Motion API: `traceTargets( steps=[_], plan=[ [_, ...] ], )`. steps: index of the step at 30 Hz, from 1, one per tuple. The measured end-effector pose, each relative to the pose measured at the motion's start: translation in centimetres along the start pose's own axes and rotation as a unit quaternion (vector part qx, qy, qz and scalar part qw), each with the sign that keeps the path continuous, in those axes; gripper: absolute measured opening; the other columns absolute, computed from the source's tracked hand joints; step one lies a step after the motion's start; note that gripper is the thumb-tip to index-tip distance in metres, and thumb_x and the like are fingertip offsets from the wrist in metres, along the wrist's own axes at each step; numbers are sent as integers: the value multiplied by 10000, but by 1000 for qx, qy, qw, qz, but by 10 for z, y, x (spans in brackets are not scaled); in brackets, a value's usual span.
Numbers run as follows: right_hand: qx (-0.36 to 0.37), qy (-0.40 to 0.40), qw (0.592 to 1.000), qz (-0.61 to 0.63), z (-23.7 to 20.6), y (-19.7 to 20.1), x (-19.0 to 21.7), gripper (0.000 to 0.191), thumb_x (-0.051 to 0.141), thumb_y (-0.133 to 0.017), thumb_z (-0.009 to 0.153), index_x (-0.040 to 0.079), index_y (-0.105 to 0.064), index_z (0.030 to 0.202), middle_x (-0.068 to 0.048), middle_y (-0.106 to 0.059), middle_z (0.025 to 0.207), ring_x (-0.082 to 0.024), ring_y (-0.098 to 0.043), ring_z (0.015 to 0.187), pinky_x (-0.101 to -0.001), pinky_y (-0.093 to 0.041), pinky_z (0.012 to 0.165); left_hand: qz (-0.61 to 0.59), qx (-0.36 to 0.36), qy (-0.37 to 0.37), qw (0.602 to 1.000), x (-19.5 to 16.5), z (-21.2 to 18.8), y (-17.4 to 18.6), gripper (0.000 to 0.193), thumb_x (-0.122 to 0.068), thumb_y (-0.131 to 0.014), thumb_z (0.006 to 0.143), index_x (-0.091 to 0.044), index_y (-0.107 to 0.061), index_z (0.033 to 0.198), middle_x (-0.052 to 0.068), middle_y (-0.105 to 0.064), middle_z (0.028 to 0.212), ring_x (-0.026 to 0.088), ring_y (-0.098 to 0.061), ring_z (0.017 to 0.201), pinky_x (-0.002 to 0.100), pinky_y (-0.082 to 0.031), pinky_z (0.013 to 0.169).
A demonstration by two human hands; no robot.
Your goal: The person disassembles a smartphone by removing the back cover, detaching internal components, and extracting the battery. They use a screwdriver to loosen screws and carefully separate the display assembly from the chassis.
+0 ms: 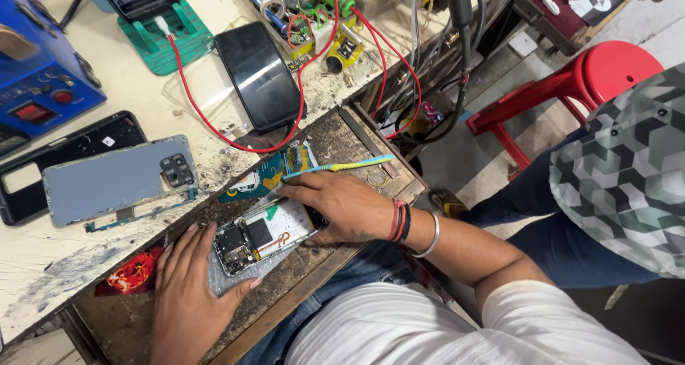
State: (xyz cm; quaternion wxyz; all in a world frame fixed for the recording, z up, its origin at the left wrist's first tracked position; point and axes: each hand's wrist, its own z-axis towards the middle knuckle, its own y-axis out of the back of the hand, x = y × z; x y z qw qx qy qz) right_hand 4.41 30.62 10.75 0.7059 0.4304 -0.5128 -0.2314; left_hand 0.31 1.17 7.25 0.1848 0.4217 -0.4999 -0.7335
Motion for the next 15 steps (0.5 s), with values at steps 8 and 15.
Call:
traceTargets(
  steps=[8, 15],
  plan=[
    [-63, 53, 992, 96, -15, -15, -14, 777, 386, -841, 822, 105, -501, 1462, -156, -543, 1472, -376, -538, 1372, -470, -456, 1131, 21, -15, -20, 999, 6, 1, -14, 947, -525, -748, 726, 20, -460, 1444, 205, -514, 1448, 351, -332, 1479, 559, -233, 1181],
    [-80, 67, 992, 75, -19, -23, -17, 733, 405, -802, 843, 130, -522, 1463, -163, -507, 1496, -386, -521, 1383, -477, -446, 1146, -26, -50, -31, 998, 3, 2, -16, 885, -484, -763, 719, -25, -492, 1425, 204, -505, 1422, 382, -379, 1430, 540, -290, 1168]
  ],
)
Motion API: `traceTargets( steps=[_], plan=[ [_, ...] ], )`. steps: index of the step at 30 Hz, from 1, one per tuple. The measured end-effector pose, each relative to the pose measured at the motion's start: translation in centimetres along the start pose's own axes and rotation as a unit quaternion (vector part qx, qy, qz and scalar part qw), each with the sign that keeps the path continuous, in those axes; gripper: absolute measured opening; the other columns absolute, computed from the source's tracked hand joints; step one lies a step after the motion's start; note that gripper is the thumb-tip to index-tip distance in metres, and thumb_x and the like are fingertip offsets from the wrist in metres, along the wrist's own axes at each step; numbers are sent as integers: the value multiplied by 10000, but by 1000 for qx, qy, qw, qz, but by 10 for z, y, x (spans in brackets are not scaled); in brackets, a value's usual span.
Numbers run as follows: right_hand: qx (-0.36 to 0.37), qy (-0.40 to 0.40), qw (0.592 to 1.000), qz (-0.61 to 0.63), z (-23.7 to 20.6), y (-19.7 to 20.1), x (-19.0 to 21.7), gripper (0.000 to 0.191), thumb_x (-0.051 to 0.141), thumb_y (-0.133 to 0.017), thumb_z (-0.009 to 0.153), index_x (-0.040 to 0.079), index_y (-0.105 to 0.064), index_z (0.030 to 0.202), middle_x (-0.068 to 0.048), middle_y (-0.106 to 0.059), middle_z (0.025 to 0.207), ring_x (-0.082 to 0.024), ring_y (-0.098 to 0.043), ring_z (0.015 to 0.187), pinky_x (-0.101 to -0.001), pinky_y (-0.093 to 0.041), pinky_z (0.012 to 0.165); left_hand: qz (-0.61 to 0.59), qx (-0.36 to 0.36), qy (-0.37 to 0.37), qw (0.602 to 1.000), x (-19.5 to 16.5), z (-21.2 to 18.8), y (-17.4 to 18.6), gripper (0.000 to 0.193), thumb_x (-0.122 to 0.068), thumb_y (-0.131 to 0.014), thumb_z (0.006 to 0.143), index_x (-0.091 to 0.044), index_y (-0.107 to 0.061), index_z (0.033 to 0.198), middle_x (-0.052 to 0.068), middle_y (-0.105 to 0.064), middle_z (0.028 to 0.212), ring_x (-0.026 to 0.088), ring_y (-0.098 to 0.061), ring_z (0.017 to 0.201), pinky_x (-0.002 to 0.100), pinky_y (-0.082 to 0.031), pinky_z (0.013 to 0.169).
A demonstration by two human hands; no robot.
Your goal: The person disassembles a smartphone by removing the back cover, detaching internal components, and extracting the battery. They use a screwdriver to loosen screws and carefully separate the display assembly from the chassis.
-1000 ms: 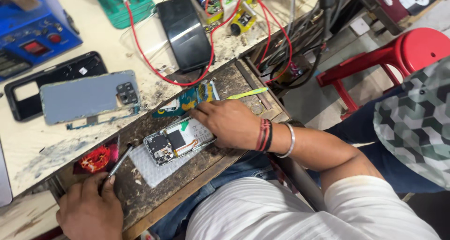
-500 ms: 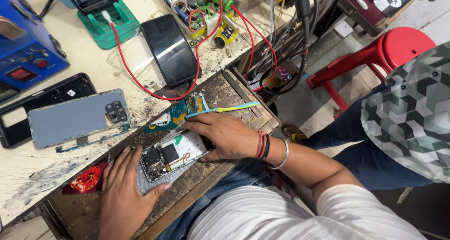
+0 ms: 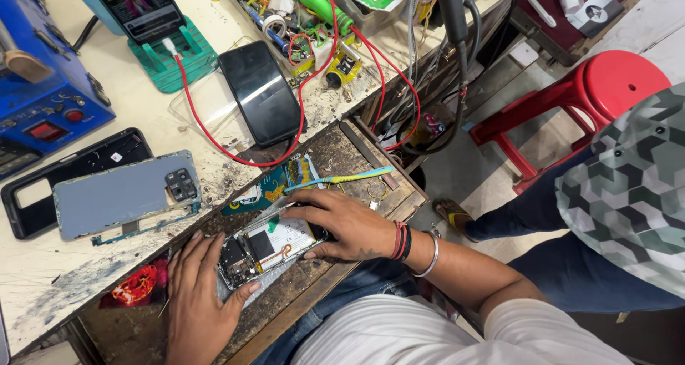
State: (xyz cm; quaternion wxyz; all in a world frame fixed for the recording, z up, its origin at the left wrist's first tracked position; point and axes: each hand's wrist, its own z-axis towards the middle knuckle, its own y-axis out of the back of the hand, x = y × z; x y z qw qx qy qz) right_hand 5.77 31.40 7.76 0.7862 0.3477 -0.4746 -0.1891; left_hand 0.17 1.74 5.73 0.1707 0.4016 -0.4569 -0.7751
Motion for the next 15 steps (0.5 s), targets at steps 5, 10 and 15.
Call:
traceTargets(
  steps=[5, 10, 15],
  plan=[
    [2, 4, 1000, -1, -1, 1, 0, 674, 417, -773, 885, 138, -536, 1451, -157, -507, 1499, -373, -529, 1373, -476, -453, 1131, -14, 6, 50, 999, -8, -1, 4, 938, -368, -881, 617, -89, -505, 1430, 154, -521, 1413, 395, -451, 1350, 549, -323, 1188],
    [3, 8, 1000, -10, 6, -9, -4, 661, 404, -750, 909, 114, -526, 1458, -185, -473, 1527, -396, -517, 1372, -488, -442, 1123, -54, 30, 110, 992, -3, 3, 7, 1000, -261, -932, 562, -148, -491, 1452, 164, -495, 1452, 446, -415, 1359, 535, -403, 1074],
    [25, -16, 999, -11, 14, -28, -7, 673, 376, -736, 907, 87, -510, 1471, -212, -471, 1509, -427, -516, 1361, -481, -460, 1097, -131, 33, 120, 984, 15, -6, 8, 962, -197, -923, 641, -149, -466, 1487, 158, -470, 1500, 389, -503, 1340, 467, -467, 1059]
  ],
)
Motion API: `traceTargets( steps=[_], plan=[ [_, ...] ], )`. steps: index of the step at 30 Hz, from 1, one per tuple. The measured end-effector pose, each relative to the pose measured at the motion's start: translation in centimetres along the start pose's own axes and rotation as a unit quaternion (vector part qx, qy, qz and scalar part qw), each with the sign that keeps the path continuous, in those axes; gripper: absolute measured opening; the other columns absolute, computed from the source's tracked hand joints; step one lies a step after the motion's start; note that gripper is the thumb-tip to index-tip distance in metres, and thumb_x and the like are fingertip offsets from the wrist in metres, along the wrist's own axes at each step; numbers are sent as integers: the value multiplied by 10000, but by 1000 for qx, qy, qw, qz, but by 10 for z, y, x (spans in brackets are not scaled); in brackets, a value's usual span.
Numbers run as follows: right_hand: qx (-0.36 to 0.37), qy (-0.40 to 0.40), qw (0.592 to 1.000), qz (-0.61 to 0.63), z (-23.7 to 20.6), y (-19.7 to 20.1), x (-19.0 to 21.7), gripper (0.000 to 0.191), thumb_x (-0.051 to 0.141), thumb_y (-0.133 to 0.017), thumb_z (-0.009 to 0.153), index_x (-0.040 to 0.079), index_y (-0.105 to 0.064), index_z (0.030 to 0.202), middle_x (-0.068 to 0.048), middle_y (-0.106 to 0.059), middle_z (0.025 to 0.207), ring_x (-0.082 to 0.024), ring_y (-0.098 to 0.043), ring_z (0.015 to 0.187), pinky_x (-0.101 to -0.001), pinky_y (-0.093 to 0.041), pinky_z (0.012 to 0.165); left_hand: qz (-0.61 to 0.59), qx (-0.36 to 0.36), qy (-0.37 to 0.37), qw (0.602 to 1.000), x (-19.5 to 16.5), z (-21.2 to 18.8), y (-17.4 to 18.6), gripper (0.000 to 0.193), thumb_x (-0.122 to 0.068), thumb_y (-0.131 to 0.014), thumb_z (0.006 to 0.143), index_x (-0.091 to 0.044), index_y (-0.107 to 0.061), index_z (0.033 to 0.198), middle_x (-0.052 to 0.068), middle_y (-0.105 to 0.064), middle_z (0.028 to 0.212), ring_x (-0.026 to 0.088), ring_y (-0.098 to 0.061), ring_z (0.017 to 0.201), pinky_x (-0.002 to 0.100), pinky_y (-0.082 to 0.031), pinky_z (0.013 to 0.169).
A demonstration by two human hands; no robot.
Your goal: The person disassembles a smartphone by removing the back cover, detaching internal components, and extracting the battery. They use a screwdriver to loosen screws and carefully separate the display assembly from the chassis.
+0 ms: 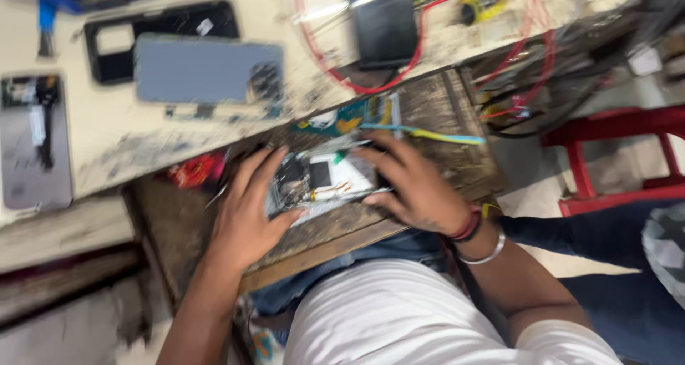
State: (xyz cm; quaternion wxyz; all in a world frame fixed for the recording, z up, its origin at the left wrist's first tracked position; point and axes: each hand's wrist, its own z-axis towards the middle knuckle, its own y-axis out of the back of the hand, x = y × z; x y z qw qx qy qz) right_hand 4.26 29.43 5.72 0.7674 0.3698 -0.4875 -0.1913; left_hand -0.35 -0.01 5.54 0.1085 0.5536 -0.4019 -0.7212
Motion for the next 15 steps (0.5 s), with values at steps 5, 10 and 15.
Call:
traceTargets(
  steps=[5, 10, 15],
  plan=[
    [19, -26, 999, -18, 7, -10, 4, 651, 335, -725, 902, 68, -519, 1459, -224, -470, 1511, -450, -512, 1362, -491, -452, 1104, -28, -4, -44, 999, 14, -4, 4, 919, -166, -902, 708, -128, -443, 1503, 151, -448, 1532, 400, -510, 1357, 457, -480, 1065],
    [14, -20, 1000, -17, 12, -17, 6, 653, 371, -695, 922, 53, -517, 1463, -226, -460, 1541, -453, -503, 1397, -491, -455, 1124, -39, -10, -72, 997, 19, -6, 7, 905, -158, -910, 737, -145, -446, 1514, 99, -455, 1541, 375, -532, 1371, 454, -492, 1102],
    [4, -5, 1000, -11, 10, -22, 6, 662, 443, -668, 942, 52, -517, 1454, -241, -445, 1542, -450, -517, 1393, -497, -469, 1127, -71, 0, -77, 994, 28, -8, 4, 944, -128, -921, 729, -158, -435, 1538, 90, -419, 1559, 347, -537, 1384, 422, -499, 1143]
  ],
)
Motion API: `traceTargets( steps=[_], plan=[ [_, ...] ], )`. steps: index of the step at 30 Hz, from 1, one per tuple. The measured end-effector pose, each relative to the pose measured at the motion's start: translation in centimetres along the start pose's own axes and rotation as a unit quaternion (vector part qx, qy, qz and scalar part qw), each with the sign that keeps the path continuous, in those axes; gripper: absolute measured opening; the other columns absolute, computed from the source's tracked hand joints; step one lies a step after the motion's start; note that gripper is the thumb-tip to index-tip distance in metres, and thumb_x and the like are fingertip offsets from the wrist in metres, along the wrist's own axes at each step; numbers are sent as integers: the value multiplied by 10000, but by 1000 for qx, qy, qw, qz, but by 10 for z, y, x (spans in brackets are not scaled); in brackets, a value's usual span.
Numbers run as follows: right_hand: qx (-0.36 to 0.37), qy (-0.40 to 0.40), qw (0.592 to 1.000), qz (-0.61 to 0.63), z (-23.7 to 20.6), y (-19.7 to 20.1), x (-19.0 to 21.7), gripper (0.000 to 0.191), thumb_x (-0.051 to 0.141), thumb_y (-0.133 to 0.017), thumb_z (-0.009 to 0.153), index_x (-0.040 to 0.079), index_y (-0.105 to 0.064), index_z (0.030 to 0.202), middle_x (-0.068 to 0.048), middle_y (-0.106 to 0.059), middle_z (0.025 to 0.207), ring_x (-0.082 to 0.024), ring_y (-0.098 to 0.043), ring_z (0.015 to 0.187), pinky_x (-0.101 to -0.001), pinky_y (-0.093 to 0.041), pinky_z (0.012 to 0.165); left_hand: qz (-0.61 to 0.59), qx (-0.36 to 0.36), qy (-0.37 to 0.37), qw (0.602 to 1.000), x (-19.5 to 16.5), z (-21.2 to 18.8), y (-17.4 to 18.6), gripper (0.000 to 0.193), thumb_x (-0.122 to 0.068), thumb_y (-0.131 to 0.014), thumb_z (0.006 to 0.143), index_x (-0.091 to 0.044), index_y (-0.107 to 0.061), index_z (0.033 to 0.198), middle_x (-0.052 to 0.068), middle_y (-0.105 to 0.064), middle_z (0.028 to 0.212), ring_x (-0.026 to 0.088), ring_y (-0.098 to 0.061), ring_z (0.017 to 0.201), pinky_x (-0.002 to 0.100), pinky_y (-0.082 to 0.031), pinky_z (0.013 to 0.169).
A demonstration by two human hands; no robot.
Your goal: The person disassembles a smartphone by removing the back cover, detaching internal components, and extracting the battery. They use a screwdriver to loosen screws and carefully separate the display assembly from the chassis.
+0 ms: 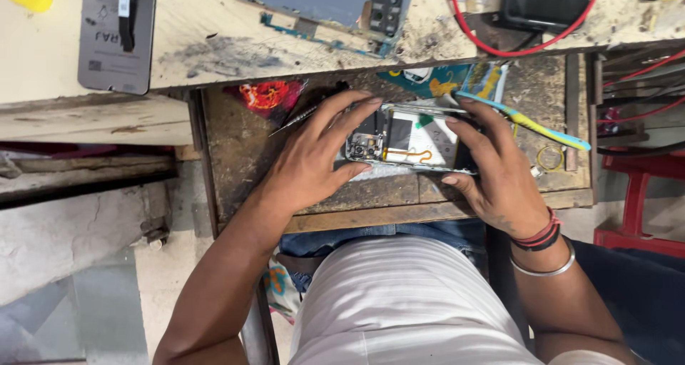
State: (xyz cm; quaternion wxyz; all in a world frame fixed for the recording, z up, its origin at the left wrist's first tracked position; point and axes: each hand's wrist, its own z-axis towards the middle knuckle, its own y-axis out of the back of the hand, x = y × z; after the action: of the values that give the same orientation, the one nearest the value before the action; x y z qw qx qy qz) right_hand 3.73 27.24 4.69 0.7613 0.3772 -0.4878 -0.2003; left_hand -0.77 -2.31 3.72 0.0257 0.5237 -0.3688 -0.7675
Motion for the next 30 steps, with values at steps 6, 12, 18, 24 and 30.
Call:
traceTargets(
  steps=[6, 12, 18, 24, 30],
  plan=[
    [-45, 40, 998, -4, -10, -7, -8, 726, 434, -778, 871, 41, -524, 1426, -238, -448, 1519, -436, -539, 1395, -503, -494, 1162, 55, -24, -35, 998, 12, 0, -9, 1037, -194, -959, 694, -158, -387, 1557, 117, -411, 1556, 369, -516, 1389, 447, -471, 1168],
    [-74, 86, 993, -17, -20, -14, -19, 765, 391, -861, 822, 93, -499, 1426, -197, -422, 1535, -396, -549, 1394, -478, -522, 1166, 98, -14, -22, 995, 9, 0, -11, 1053, -280, -965, 705, -139, -374, 1564, 138, -441, 1499, 363, -532, 1338, 451, -479, 1150],
    [-147, 93, 982, 69, -16, -16, -15, 859, 499, -762, 877, 71, -368, 1509, -169, -327, 1592, -386, -462, 1448, -473, -416, 1255, 84, -6, -3, 996, 5, 0, -7, 1030, -276, -956, 709, -142, -382, 1554, 136, -446, 1484, 362, -585, 1284, 435, -524, 1073],
    [-243, -89, 886, 385, -23, -21, -8, 581, 454, -559, 1181, -19, -437, 1496, -145, -529, 1440, -191, -576, 1235, -324, -474, 1091, 51, -22, -7, 998, 6, -1, -4, 988, -251, -961, 711, -137, -413, 1525, 130, -436, 1456, 364, -630, 1224, 428, -559, 1043],
    [-143, -170, 776, 590, -24, -2, -1, 503, 382, -491, 1206, -73, -505, 1421, -164, -617, 1229, -194, -638, 985, -324, -552, 891, 20, -41, -10, 999, 10, -2, -4, 912, -188, -962, 681, -118, -435, 1422, 162, -434, 1440, 394, -620, 1210, 448, -566, 1031]
  ],
)
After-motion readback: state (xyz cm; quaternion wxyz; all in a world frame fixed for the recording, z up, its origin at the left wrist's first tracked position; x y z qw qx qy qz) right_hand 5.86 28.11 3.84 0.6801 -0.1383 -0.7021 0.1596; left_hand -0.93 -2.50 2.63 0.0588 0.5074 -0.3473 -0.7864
